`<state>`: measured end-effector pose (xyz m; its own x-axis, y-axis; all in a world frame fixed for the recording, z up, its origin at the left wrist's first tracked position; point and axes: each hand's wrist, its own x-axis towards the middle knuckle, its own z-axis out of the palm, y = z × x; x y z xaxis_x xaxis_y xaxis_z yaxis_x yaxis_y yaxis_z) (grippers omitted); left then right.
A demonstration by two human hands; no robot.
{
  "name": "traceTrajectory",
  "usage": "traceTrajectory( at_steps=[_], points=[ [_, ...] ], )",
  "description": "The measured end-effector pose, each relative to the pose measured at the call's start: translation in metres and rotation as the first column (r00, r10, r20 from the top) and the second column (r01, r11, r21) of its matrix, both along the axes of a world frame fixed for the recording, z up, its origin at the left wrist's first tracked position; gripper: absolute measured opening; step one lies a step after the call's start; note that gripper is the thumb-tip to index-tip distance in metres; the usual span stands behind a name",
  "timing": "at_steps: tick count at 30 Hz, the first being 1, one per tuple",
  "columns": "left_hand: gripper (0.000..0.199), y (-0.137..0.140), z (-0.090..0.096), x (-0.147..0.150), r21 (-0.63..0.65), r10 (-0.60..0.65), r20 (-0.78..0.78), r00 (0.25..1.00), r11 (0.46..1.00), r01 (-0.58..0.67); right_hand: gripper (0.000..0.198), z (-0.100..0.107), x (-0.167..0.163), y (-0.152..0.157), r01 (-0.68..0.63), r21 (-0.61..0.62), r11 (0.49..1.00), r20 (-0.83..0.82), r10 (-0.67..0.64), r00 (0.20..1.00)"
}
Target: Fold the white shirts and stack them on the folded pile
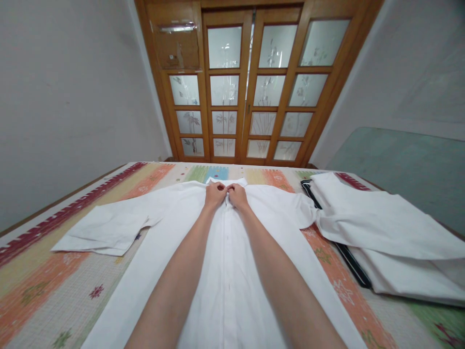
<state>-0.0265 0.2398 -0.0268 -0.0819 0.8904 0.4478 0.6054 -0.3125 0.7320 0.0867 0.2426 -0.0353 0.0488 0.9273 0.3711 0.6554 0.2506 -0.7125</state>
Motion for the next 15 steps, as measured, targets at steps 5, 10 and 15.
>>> traceTrajectory(
  at_steps=[5,10,15],
  points=[
    [0.011,-0.0007,-0.0001,0.0013,-0.006,0.018,-0.037,0.999,1.000,-0.018,0.028,-0.0010,0.0000,0.0010,-0.003,-0.007,1.000,0.028,0.003,1.000],
    [0.018,-0.0010,0.0007,0.0011,-0.014,0.035,-0.052,0.998,0.999,-0.036,0.028,-0.0025,-0.0010,0.0010,-0.001,0.010,1.000,0.046,0.001,0.999],
    [0.020,0.0007,0.0009,0.0006,-0.035,0.035,-0.031,0.999,0.999,-0.036,0.027,-0.0039,-0.0013,0.0005,0.015,0.036,0.999,0.039,-0.017,0.999]
  ],
)
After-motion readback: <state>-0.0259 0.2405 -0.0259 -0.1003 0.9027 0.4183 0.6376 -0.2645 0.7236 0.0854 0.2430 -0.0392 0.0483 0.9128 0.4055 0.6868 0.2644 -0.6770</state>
